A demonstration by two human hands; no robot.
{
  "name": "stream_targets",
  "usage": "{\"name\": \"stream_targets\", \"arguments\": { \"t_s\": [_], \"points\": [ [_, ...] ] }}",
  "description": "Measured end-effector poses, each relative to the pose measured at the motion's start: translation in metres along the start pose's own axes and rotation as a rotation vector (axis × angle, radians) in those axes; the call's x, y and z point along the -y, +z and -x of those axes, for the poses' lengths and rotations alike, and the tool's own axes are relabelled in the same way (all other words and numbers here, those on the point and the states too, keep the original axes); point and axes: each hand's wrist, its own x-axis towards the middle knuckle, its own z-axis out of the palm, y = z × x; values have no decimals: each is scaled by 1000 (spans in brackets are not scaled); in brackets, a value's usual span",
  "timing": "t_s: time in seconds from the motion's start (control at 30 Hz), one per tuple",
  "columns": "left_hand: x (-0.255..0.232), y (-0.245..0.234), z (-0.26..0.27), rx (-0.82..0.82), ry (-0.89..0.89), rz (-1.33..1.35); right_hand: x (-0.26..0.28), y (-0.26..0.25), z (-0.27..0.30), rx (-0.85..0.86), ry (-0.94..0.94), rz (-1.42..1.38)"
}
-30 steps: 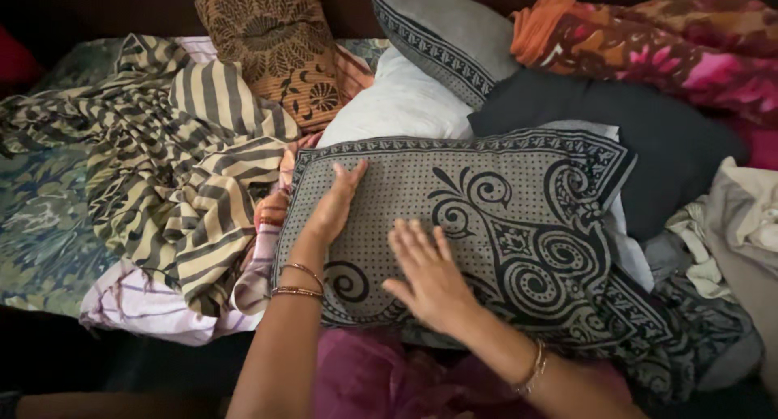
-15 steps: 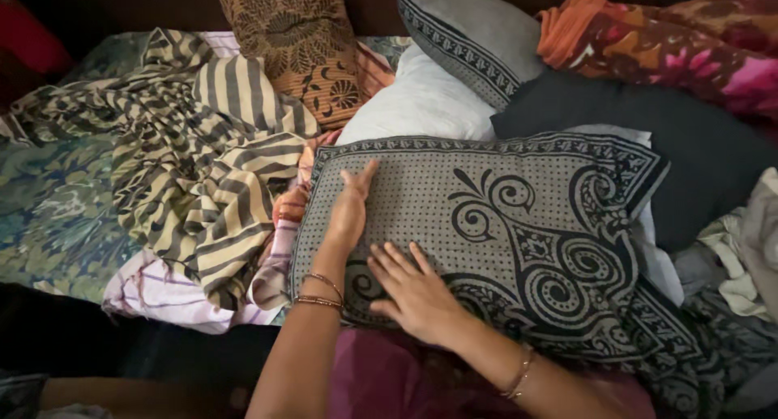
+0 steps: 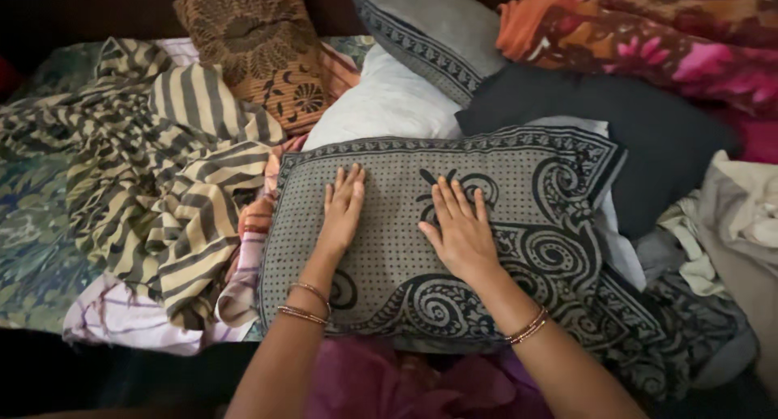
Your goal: The person inserts a pillow into a patterned pillowcase on a bed. They repeatedly adjust, flip, and smooth the pillowcase, then remove and reinsert the pillow multiple times to align the cover.
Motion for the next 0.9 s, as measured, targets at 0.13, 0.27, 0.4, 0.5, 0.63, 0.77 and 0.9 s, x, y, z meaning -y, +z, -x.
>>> {"name": "stream_targets", "arguments": {
  "t_s": [0.13,0.27,0.4,0.5,0.63,0.77,0.9],
  "points": [
    [-60,-9,-41,-6,-60,-7,0,-3,2,-5,-1,-2],
    [-110,1,-55,-198,180,-178,1,-5,1,-1,13,-21],
    [-76,34,-32,-127,121,-750,7,-12,3,37,24,-29],
    [-52,49,-26,-138,127,-695,10,-41,-14,37,32,-173],
    [-47,49,-28,-127,115,-674,7,-94,-42,-328,-40,-168],
    [-50,49,-27,-137,108,-675,-32,-79,-68,-322,128,-14],
    [-53,51,-27,-155,138,-669,-82,-9,-71,-90,292,174]
  ]
}}
